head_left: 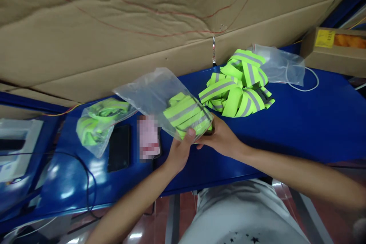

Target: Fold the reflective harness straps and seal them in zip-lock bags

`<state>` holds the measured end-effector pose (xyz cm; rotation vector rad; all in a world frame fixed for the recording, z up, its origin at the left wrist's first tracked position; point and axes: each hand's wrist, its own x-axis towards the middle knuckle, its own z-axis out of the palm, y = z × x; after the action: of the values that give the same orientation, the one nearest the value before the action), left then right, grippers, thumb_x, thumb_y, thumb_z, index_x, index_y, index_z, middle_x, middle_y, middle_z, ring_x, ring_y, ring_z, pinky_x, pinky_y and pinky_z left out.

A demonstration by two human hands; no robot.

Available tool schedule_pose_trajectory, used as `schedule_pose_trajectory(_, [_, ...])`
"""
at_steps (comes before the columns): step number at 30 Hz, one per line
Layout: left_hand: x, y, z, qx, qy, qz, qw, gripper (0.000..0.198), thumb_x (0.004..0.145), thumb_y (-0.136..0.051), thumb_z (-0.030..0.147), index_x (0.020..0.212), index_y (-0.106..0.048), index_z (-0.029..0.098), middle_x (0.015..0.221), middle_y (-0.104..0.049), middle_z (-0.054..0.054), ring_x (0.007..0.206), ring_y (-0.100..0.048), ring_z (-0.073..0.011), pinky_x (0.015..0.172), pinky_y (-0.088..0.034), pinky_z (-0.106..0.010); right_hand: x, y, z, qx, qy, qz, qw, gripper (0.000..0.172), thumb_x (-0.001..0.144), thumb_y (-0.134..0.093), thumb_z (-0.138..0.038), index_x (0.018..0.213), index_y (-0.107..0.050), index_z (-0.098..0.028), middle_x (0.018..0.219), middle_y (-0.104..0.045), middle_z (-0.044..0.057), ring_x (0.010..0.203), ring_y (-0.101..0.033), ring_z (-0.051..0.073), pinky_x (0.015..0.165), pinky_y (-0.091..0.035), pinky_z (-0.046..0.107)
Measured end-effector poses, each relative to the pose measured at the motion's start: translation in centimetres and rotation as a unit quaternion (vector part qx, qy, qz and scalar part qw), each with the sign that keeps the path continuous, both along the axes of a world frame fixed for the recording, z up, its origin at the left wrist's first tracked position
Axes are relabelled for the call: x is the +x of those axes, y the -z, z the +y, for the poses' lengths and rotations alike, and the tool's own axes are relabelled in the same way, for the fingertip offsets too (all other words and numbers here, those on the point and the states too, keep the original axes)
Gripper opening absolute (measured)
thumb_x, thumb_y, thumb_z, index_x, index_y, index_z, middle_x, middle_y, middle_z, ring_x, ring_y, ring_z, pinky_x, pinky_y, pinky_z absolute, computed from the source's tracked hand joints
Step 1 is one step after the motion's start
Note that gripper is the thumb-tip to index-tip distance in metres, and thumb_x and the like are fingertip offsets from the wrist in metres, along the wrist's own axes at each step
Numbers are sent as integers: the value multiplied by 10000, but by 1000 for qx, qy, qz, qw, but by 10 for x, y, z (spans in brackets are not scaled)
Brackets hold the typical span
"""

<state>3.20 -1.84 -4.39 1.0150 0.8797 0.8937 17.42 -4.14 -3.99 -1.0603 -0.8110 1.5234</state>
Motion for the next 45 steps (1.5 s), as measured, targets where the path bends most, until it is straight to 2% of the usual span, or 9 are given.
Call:
schedule_pose_trajectory(5, [-3,-2,2,-19,64,-4,998,396,805,-754,583,831,-738,189,782,-679,-30,722,-594,-170,680,-486,-287,10,-16,5,-2,-34,26,999,552,647,-889,-273,1056,-525,-209,854,-678,-27,698,-682,162,591,-612,303])
schedule_pose_trajectory(10, [-6,-17,10,-82,37,-94,991,308,857,-742,479,1054,-763,243,1041,-736,-41,1047,-658,-238,927,-512,-347,27,-20,6,9,-171,137,976,541,795,-811,-366,1249,-552,-224,1144,-719,46,1031,-722,200,934,-605,410])
schedule_pose_trajectory(17, [-7,-23,13,-118,163,-101,974,349,922,-661,450,1108,-756,171,1174,-722,-111,1168,-633,-315,1020,-499,-441,33,3,12,10,-82,-79,993,550,720,-853,-403,1095,-498,-210,609,-636,-85,485,-618,134,416,-492,224])
schedule_pose_trajectory(23, [-11,-17,13,-108,200,-16,974,483,901,-655,556,1267,-704,245,1308,-678,-122,1196,-633,-321,954,-544,-414,36,-2,11,39,-4,-236,971,354,721,-802,-365,938,-584,-190,631,-608,-57,557,-585,135,497,-447,247])
schedule_pose_trajectory(28, [-36,-47,19,40,341,62,937,825,790,-490,839,1312,-686,231,1269,-690,-178,1017,-714,-336,746,-602,-381,36,-18,9,-2,-97,-169,981,324,817,-718,-487,812,-701,-164,571,-633,-13,497,-585,130,462,-438,240])
schedule_pose_trajectory(32, [-52,-73,19,409,126,216,877,339,741,-866,403,1028,-760,258,944,-754,-46,861,-715,-220,792,-581,-319,38,-45,6,-55,-107,-56,991,417,767,-783,-548,785,-718,-136,684,-725,54,613,-680,149,557,-531,239])
schedule_pose_trajectory(35, [-50,-74,20,535,-80,177,823,810,453,-1013,362,1173,-647,304,1190,-662,-44,1093,-660,-271,1001,-534,-428,41,-68,-1,-75,-164,19,983,521,801,-714,-649,806,-708,-128,750,-747,84,624,-687,148,616,-569,264])
schedule_pose_trajectory(39, [-35,-64,20,288,91,149,941,641,740,-851,479,1277,-598,238,1267,-662,-122,1199,-632,-304,1009,-516,-425,49,-87,-17,29,-311,-109,943,590,834,-612,-740,799,-671,-155,684,-692,42,534,-585,106,503,-451,220])
schedule_pose_trajectory(45, [-20,-44,19,-70,93,39,992,479,779,-824,433,1173,-691,196,1155,-731,-92,1026,-697,-251,824,-540,-288,65,-55,-9,169,-14,-404,899,421,794,-798,-509,977,-586,-195,934,-644,40,729,-577,125,572,-442,213])
